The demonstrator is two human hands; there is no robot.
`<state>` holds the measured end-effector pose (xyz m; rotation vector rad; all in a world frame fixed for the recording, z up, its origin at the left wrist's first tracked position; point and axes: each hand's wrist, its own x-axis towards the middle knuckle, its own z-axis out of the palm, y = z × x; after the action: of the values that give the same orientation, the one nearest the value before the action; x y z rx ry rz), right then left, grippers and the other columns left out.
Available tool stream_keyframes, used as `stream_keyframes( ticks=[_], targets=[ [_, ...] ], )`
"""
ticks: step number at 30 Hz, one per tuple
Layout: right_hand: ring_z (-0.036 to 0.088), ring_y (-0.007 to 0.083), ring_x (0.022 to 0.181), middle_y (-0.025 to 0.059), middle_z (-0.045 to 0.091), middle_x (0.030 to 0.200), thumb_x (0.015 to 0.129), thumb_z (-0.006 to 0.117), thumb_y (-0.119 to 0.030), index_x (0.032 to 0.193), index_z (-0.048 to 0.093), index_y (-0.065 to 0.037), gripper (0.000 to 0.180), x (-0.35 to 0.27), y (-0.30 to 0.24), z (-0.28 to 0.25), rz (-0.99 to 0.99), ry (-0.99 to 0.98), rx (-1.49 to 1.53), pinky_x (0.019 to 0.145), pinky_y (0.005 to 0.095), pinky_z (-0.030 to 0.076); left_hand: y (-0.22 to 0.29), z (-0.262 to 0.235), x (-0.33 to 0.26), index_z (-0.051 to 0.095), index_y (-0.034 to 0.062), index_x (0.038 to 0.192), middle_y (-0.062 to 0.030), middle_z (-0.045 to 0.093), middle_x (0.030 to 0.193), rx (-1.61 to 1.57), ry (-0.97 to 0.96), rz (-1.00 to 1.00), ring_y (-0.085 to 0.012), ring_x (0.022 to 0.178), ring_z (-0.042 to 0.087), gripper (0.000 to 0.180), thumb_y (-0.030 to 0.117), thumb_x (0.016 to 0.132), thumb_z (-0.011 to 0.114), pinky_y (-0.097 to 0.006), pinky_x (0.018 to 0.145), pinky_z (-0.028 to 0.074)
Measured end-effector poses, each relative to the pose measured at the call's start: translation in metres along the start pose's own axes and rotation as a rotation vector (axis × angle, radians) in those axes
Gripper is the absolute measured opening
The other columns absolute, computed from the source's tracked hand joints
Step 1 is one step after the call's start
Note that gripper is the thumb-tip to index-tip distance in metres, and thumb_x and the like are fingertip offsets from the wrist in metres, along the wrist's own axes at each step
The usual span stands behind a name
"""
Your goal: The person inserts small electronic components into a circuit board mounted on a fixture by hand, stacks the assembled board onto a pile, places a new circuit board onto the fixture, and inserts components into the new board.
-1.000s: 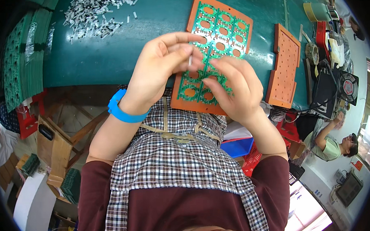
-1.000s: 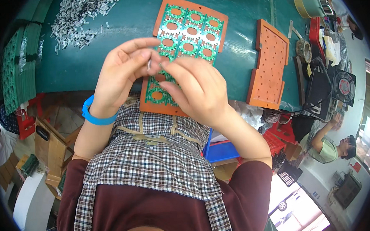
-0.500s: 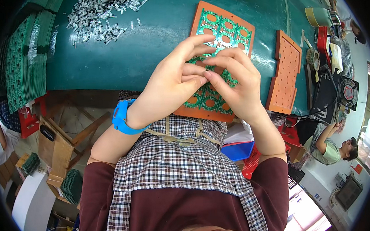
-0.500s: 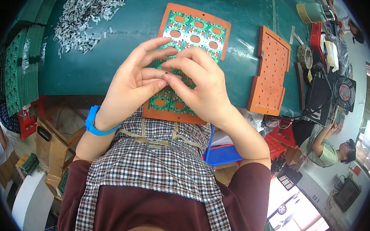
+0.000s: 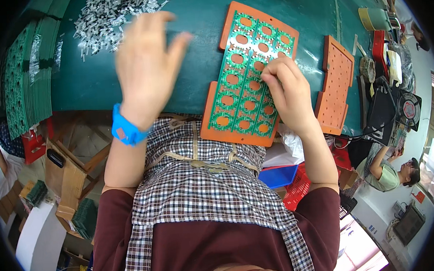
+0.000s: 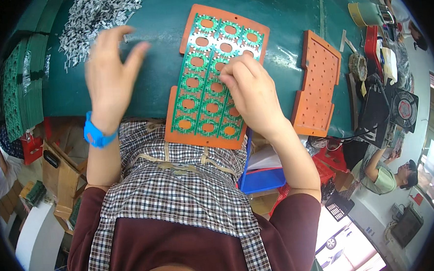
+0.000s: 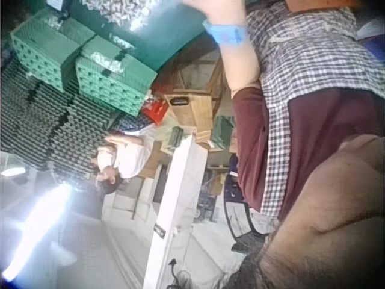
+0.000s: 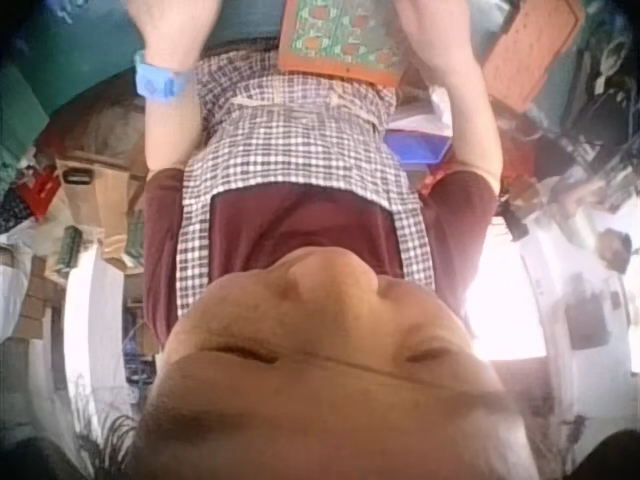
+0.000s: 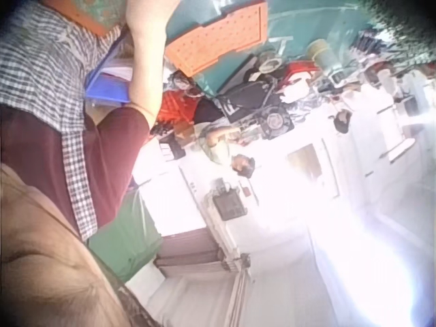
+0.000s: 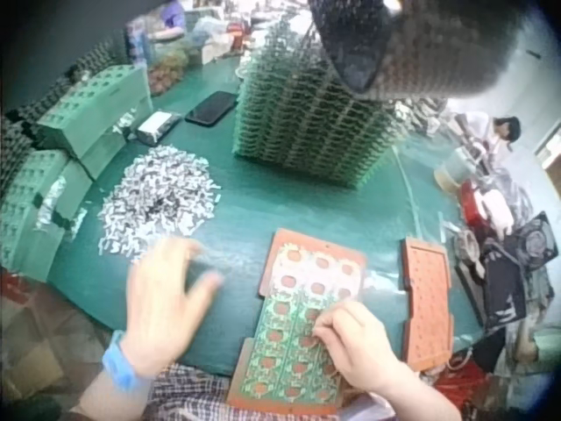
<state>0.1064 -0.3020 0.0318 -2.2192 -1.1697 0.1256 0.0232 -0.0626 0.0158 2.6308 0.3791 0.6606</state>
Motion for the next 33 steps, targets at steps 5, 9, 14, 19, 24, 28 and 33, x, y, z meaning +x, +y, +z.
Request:
stream_keyframes(
  ticks=[5, 9, 14, 19, 24, 28, 33],
  targets=[
    [0.056, 0.0282, 0.083, 0.0087, 0.056, 0.087, 0.08, 0.065, -0.002, 0.087, 0.056, -0.002, 0.011, 0.002, 0.008, 0.005, -0.031, 0.008, -0.017, 0.071, 0.0384, 0.047, -0.035, 0.008, 0.004, 0.063, 0.0071, 0.089, -0.0066, 0.057, 0.085, 0.181, 0.014, -0.026, -0.0276, 0.088, 0.054, 0.019, 0.022, 0.081, 0.07, -0.041, 0.078, 0.042],
    [0.055, 0.0278, 0.083, 0.0085, 0.056, 0.087, 0.08, 0.065, -0.002, 0.086, 0.057, -0.002, 0.011, 0.001, 0.008, 0.003, -0.037, -0.021, -0.019, 0.072, 0.0382, 0.047, -0.035, 0.008, 0.004, 0.064, 0.0079, 0.082, -0.0045, 0.056, 0.082, 0.093, -0.013, 0.001, -0.027, 0.087, 0.053, 0.01, 0.017, 0.082, 0.068, -0.04, 0.077, 0.041],
    [0.055, 0.0274, 0.082, 0.0084, 0.055, 0.087, 0.079, 0.066, -0.001, 0.086, 0.057, -0.001, 0.011, 0.0, 0.008, 0.004, -0.062, 0.001, -0.025, 0.071, 0.0379, 0.047, -0.028, 0.006, 0.002, 0.065, 0.004, 0.09, -0.0058, 0.061, 0.087, -0.067, -0.05, -0.031, -0.0226, 0.083, 0.057, 0.007, 0.009, 0.084, 0.064, -0.034, 0.075, 0.045],
    [0.055, 0.0275, 0.082, 0.0085, 0.055, 0.087, 0.079, 0.066, -0.001, 0.086, 0.057, -0.001, 0.012, 0.0, 0.009, 0.004, -0.064, 0.004, -0.008, 0.071, 0.0379, 0.047, -0.013, 0.004, -0.003, 0.066, 0.0029, 0.102, -0.0066, 0.064, 0.088, -0.558, -0.066, -0.139, -0.0156, 0.077, 0.06, 0.019, 0.001, 0.085, 0.06, -0.027, 0.07, 0.047],
    [0.055, 0.0276, 0.082, 0.0086, 0.055, 0.087, 0.078, 0.067, 0.0, 0.086, 0.056, -0.001, 0.013, -0.001, 0.01, 0.006, -0.083, 0.019, -0.02, 0.071, 0.0382, 0.047, 0.001, 0.002, -0.009, 0.067, -0.0015, 0.102, -0.0048, 0.066, 0.09, -0.925, -0.226, -0.273, -0.0109, 0.08, 0.062, 0.016, -0.001, 0.088, 0.059, -0.023, 0.073, 0.049],
    [0.056, 0.0273, 0.081, 0.0079, 0.056, 0.087, 0.076, 0.068, 0.0, 0.085, 0.057, -0.002, 0.015, -0.004, 0.007, 0.013, -0.074, 0.094, -0.066, 0.07, 0.0374, 0.047, 0.012, 0.002, -0.014, 0.063, -0.0036, 0.1, -0.0093, 0.067, 0.091, -1.26, -0.353, -0.385, -0.015, 0.084, 0.066, 0.012, 0.001, 0.089, 0.062, -0.025, 0.076, 0.052],
    [0.058, 0.0246, 0.078, 0.0066, 0.058, 0.085, 0.071, 0.073, -0.003, 0.085, 0.06, -0.005, 0.02, -0.014, 0.007, 0.016, -0.12, 0.166, -0.152, 0.068, 0.0366, 0.047, 0.026, 0.002, -0.016, 0.058, -0.0034, 0.11, -0.0096, 0.068, 0.089, -1.411, -0.437, -0.501, -0.0151, 0.079, 0.067, 0.023, 0.002, 0.088, 0.062, -0.023, 0.069, 0.053]
  ],
)
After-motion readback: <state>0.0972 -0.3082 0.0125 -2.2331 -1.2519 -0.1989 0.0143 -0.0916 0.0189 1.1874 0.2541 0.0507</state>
